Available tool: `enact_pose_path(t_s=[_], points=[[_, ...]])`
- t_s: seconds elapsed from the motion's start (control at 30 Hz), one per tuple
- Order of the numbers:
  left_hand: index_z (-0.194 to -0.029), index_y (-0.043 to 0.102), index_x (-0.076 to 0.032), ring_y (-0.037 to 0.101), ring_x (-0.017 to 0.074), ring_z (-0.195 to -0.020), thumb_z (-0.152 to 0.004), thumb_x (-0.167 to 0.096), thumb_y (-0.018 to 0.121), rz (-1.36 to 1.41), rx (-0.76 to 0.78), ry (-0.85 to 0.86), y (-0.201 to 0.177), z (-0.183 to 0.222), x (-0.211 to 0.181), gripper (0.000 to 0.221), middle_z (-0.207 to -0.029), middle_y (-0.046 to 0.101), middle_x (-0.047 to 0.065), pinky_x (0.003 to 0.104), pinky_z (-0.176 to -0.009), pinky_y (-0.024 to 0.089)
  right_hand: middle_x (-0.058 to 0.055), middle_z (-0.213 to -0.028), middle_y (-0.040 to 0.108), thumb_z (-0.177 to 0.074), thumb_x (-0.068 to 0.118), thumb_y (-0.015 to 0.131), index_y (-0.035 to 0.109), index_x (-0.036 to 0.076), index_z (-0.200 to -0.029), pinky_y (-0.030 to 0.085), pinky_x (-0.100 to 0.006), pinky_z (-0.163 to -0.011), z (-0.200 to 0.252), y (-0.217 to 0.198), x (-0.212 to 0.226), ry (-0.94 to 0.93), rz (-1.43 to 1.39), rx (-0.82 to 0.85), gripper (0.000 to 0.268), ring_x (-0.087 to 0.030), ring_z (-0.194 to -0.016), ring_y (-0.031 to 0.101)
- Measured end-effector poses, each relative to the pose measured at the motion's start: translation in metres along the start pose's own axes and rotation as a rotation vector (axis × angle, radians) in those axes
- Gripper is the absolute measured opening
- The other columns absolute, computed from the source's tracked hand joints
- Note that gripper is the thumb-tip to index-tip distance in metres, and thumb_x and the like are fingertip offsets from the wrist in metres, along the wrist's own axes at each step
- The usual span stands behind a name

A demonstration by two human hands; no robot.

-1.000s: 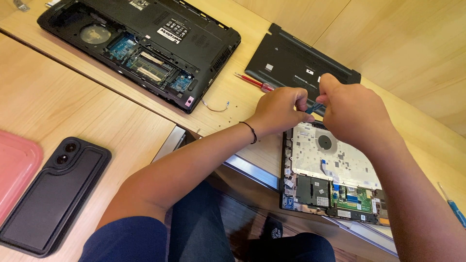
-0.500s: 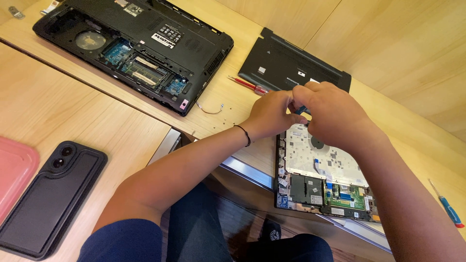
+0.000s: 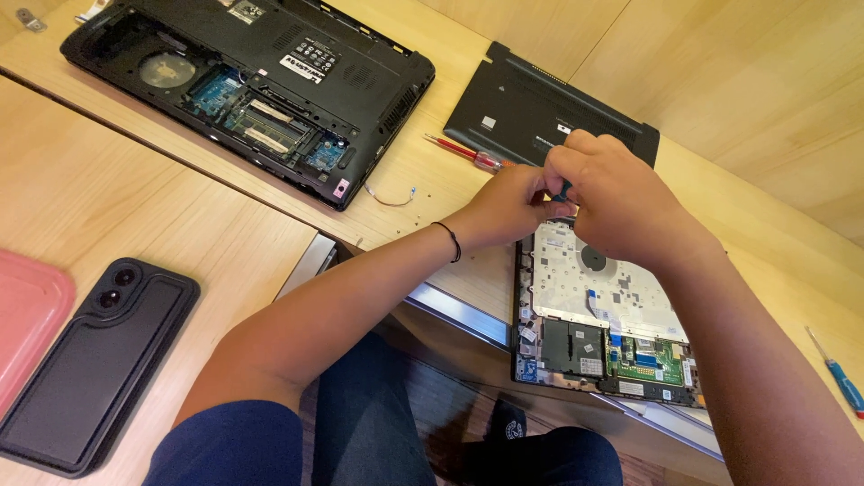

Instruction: Disconnecting internal ribbon cables and connectors from a laptop motherboard using a screwdriver.

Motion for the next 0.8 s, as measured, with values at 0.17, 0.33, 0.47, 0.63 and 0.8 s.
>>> enact_pose_path(t_s=[0.17, 0.33, 0.47, 0.63, 0.8], points=[[-0.078, 0.064, -0.008, 0.060, 0.0217, -0.059, -0.081, -0.014, 0.067, -0.031, -0.004, 0.038, -0.008, 0.001, 0.003, 0.008, -0.066, 0.063, 0.007, 0.032, -0.057, 0.046, -0.013, -0.089, 0.055, -0.079, -0.003, 0.062, 0.054, 0.007, -0.098, 0.049, -0.044, -0.068, 0.002, -0.003, 0.004, 0.032, -0.161, -0.020, 0.023, -0.038, -0.081, 0.060], [-0.081, 0.064, -0.010, 0.053, 0.0053, -0.059, -0.085, -0.022, 0.069, 0.274, -0.209, 0.091, -0.010, -0.012, 0.005, 0.013, -0.064, 0.062, 0.001, 0.019, -0.057, 0.041, -0.015, -0.097, 0.048, -0.090, 0.007, 0.062, 0.017, 0.007, -0.145, 0.043, -0.028, -0.060, 0.001, 0.031, -0.030, 0.044, -0.820, -0.307, 0.070, -0.024, -0.086, 0.053], [-0.112, 0.059, -0.014, 0.064, 0.0082, -0.077, -0.092, -0.009, 0.059, 0.304, -0.407, 0.202, -0.050, -0.003, -0.047, 0.021, -0.084, 0.069, 0.003, 0.021, -0.069, 0.053, -0.005, -0.090, 0.057, -0.096, 0.005, 0.053, 0.046, 0.008, -0.118, 0.046, -0.020, -0.067, -0.020, 0.076, -0.059, 0.166, -0.971, -0.520, 0.023, -0.012, -0.083, 0.057], [-0.114, 0.056, -0.005, 0.066, 0.0111, -0.081, -0.093, -0.005, 0.053, 0.261, -0.602, 0.214, -0.082, 0.004, -0.075, 0.021, -0.095, 0.070, 0.010, 0.020, -0.068, 0.058, -0.005, -0.081, 0.062, -0.076, 0.005, 0.063, 0.068, 0.011, -0.091, 0.043, -0.038, -0.075, -0.066, 0.072, -0.018, 0.094, -0.452, -0.384, 0.017, -0.024, -0.080, 0.056], [-0.073, 0.058, -0.014, 0.068, 0.0197, -0.091, -0.071, 0.005, 0.045, 0.005, -0.717, 0.020, -0.082, 0.031, -0.076, 0.023, -0.096, 0.071, 0.008, 0.031, -0.077, 0.054, -0.008, -0.103, 0.057, -0.081, 0.015, 0.051, 0.053, 0.019, -0.098, 0.040, -0.047, -0.079, -0.095, 0.072, 0.018, 0.288, 0.038, 0.139, 0.018, -0.032, -0.103, 0.046]])
Point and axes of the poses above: each hand's wrist, its own z-axis away from the middle knuckle, its own y-axis out of the palm, x = y × z, the point moved 2 cm from there along -z, towards the middle knuckle
